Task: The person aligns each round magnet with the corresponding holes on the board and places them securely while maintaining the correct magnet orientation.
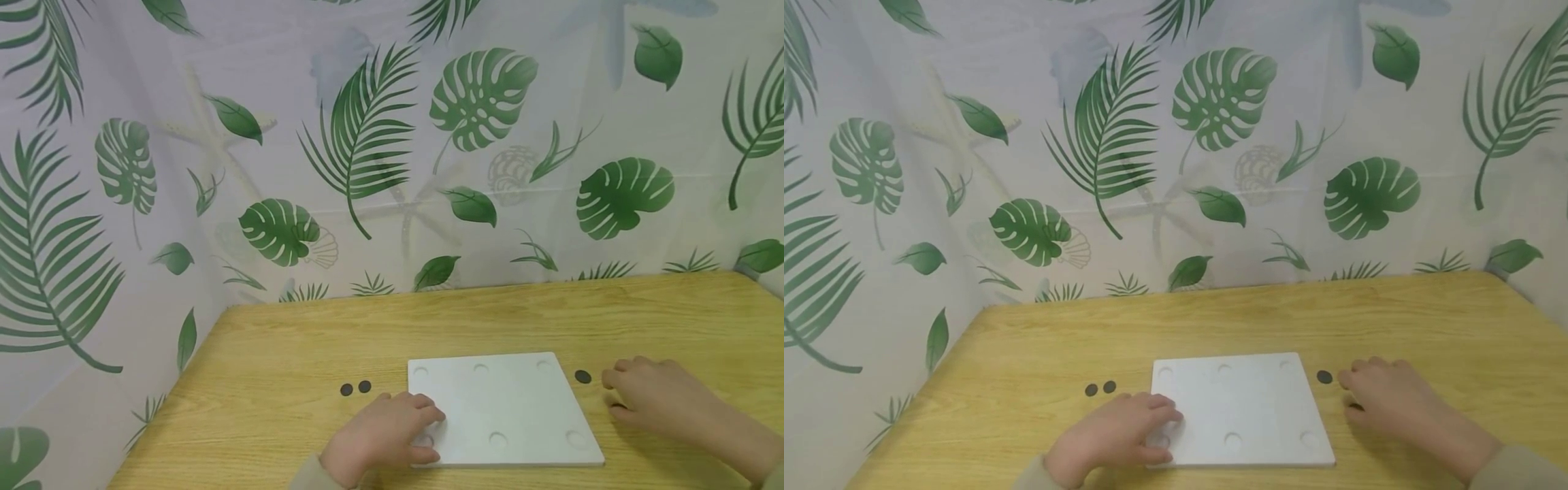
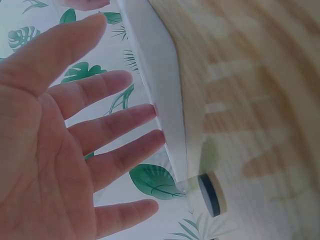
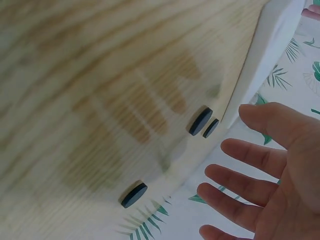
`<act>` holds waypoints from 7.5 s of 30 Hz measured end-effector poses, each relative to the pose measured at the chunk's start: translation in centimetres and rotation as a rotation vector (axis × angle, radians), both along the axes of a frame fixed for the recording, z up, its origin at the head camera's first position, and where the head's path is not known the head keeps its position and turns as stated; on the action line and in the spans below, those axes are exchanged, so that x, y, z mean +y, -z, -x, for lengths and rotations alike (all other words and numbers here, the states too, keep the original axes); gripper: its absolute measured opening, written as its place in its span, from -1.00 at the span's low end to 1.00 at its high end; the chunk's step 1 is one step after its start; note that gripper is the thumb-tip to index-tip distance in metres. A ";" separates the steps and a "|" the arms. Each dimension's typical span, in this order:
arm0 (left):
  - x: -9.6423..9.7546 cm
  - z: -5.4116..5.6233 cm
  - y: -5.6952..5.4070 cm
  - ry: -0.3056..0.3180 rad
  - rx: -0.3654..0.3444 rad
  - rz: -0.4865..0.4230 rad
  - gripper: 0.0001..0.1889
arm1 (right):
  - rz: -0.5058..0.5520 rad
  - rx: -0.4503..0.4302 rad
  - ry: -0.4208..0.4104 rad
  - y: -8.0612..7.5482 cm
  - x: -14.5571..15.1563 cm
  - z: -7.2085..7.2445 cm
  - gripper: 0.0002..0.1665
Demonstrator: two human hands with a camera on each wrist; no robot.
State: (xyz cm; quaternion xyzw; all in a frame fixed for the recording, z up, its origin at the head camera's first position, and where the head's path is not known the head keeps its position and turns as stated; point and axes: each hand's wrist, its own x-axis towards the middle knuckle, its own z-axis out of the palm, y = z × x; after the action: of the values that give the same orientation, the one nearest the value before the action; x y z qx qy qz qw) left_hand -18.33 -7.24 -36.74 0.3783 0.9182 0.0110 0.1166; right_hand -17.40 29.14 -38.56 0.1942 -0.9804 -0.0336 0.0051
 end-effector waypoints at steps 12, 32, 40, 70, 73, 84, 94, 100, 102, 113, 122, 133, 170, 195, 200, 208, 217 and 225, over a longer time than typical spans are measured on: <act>0.0 0.1 0.0 -0.003 0.017 0.016 -0.57 | -0.031 -0.024 -0.006 0.0 0.1 0.2 -0.72; 0.3 -0.5 -0.2 0.004 0.087 0.076 -0.61 | -0.012 -0.044 0.008 1.0 0.4 0.3 -0.77; 0.5 -0.5 -0.1 -0.014 0.069 0.074 -0.61 | 0.026 -0.022 -0.002 1.0 0.4 0.3 -0.73; 0.3 -0.4 0.2 -0.008 0.079 0.049 -0.61 | 0.043 0.014 -0.038 1.1 -0.3 0.2 -0.67; 0.2 -0.5 0.2 -0.002 0.082 0.047 -0.61 | 0.044 0.020 -0.053 0.9 -0.5 0.1 -0.66; 0.2 -0.5 0.1 0.008 0.112 0.051 -0.59 | 0.071 0.040 -0.081 0.4 -1.7 -0.4 -0.63; 0.2 -0.5 0.0 -0.010 0.089 0.076 -0.57 | 0.073 0.068 -0.127 -0.1 -3.1 -0.7 -0.61; 0.2 -0.6 0.0 0.002 0.106 0.075 -0.57 | 0.079 0.006 -0.140 -0.3 -4.0 -1.0 -0.61; 0.2 -0.6 0.0 0.004 0.108 0.073 -0.56 | 0.086 0.018 -0.163 -0.3 -4.2 -1.1 -0.62; 0.1 -0.5 0.2 0.006 0.123 0.070 -0.56 | 0.095 -0.009 -0.206 -0.5 -5.2 -1.2 -0.66; 0.1 -0.5 0.1 0.008 0.106 0.070 -0.56 | 0.085 -0.035 -0.206 -0.2 -5.2 -1.2 -0.62; 0.1 -0.5 0.0 -0.002 0.091 0.067 -0.56 | 0.071 -0.060 -0.186 0.3 -5.3 -1.0 -0.72; 0.1 -0.5 -0.1 0.005 0.108 0.073 -0.57 | 0.080 -0.006 -0.153 0.3 -4.5 -0.6 -0.64; 0.1 -0.5 0.0 -0.007 0.092 0.081 -0.56 | 0.079 0.101 -0.067 1.0 -0.7 -0.1 -0.70; 0.1 -0.5 -0.1 -0.006 0.091 0.079 -0.56 | 0.040 0.082 -0.039 1.2 0.1 0.3 -0.71; 0.1 -0.5 -0.1 -0.002 0.101 0.080 -0.57 | 0.022 0.099 -0.014 1.1 1.1 0.3 -0.66; 0.2 -0.5 -0.1 -0.002 0.099 0.083 -0.56 | -0.005 0.078 0.021 0.7 2.1 0.3 -0.62; 0.2 -0.6 -0.1 -0.009 0.095 0.067 -0.56 | -0.031 0.057 0.057 1.6 3.5 0.8 -0.64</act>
State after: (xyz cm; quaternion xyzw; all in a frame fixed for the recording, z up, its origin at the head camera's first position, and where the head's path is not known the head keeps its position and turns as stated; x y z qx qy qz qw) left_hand -17.76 -7.05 -36.65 0.3702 0.9242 -0.0372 0.0855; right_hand -18.19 32.68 -40.17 0.1651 -0.9843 -0.0545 0.0291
